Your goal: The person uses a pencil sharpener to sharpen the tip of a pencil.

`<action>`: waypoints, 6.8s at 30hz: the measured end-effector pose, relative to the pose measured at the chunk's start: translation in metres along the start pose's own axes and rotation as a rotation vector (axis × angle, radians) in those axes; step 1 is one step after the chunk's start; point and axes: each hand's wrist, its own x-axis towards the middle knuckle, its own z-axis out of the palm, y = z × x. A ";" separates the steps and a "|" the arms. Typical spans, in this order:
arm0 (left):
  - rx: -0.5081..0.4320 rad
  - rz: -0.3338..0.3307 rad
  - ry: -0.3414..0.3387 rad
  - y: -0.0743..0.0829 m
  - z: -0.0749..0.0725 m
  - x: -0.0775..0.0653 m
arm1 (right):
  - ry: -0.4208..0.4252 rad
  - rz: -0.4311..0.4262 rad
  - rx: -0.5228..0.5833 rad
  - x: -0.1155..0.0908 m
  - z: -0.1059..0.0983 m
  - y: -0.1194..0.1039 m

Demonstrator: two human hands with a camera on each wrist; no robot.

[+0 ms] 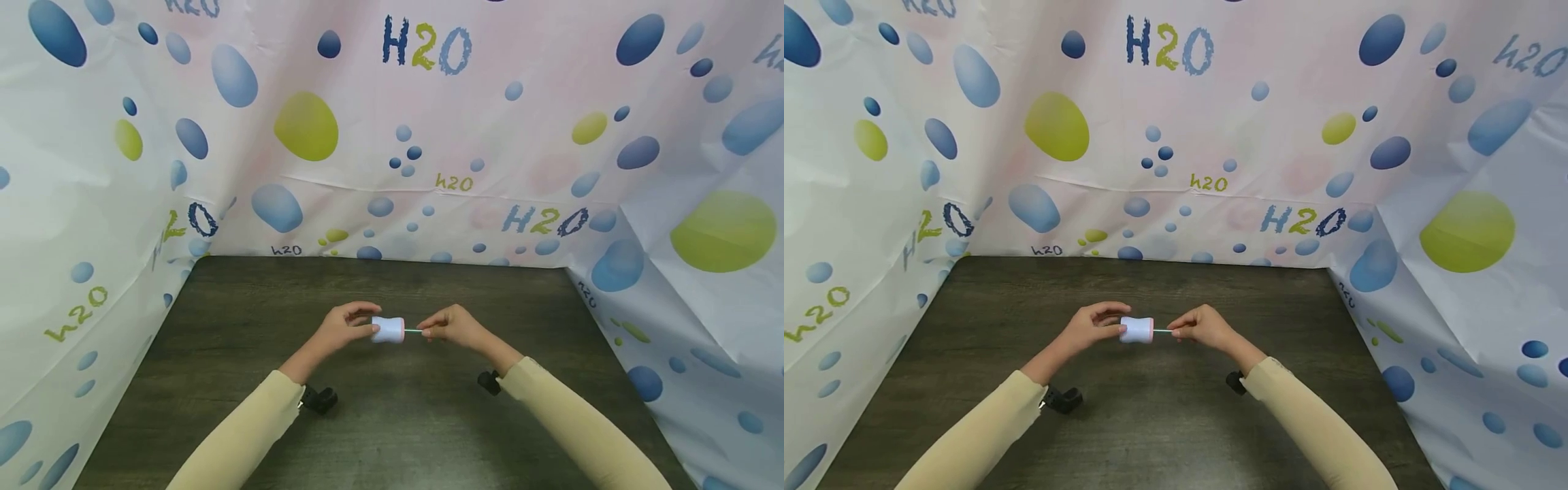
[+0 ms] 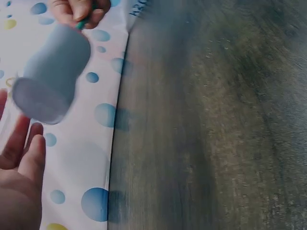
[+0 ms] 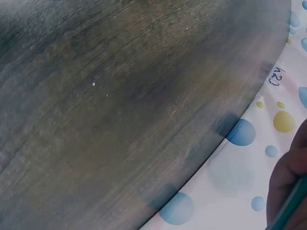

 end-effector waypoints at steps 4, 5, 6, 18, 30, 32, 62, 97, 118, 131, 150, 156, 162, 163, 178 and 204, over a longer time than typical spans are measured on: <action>-0.017 -0.087 0.039 -0.002 -0.004 0.003 | 0.040 -0.008 -0.065 -0.002 0.001 0.000; -0.006 -0.106 0.046 -0.002 -0.004 0.003 | 0.051 -0.007 -0.076 -0.002 0.002 0.000; -0.003 -0.129 0.050 -0.003 -0.004 0.004 | 0.060 -0.011 -0.085 -0.002 0.002 0.000; -0.052 -0.390 -0.079 -0.006 -0.002 0.007 | 0.162 -0.130 -0.260 -0.009 0.007 -0.011; -0.057 -0.355 -0.175 -0.001 0.000 0.006 | 0.198 -0.149 -0.320 -0.009 0.011 -0.010; -0.025 -0.331 -0.161 -0.001 0.001 0.006 | 0.193 -0.140 -0.323 -0.008 0.011 -0.011; 0.372 0.063 0.083 -0.005 0.015 -0.010 | -0.148 0.200 0.160 0.012 -0.003 -0.007; -0.151 -0.361 -0.081 -0.002 0.002 0.004 | 0.209 -0.167 -0.308 -0.008 0.011 -0.017; 0.509 0.159 0.020 -0.003 0.016 -0.008 | -0.120 0.202 0.147 0.010 -0.003 -0.007; 0.658 0.444 0.109 -0.002 0.017 -0.006 | -0.180 0.278 0.267 0.006 -0.003 0.000; -0.096 -0.372 -0.077 0.000 -0.001 0.008 | 0.058 0.030 -0.003 0.002 0.001 -0.008; -0.260 -0.485 -0.168 -0.002 -0.002 0.008 | 0.097 -0.018 -0.157 0.002 0.002 -0.011; -0.336 -0.529 -0.167 -0.005 -0.002 0.010 | 0.123 -0.052 -0.245 0.001 0.005 -0.012; -0.344 -0.531 -0.166 -0.006 -0.001 0.010 | 0.129 -0.054 -0.254 0.001 0.005 -0.012; -0.093 -0.269 -0.053 -0.010 0.008 0.005 | 0.075 -0.034 -0.182 0.000 0.000 -0.014; 0.268 0.084 0.029 -0.005 0.015 -0.013 | -0.074 0.014 -0.043 0.006 -0.008 -0.012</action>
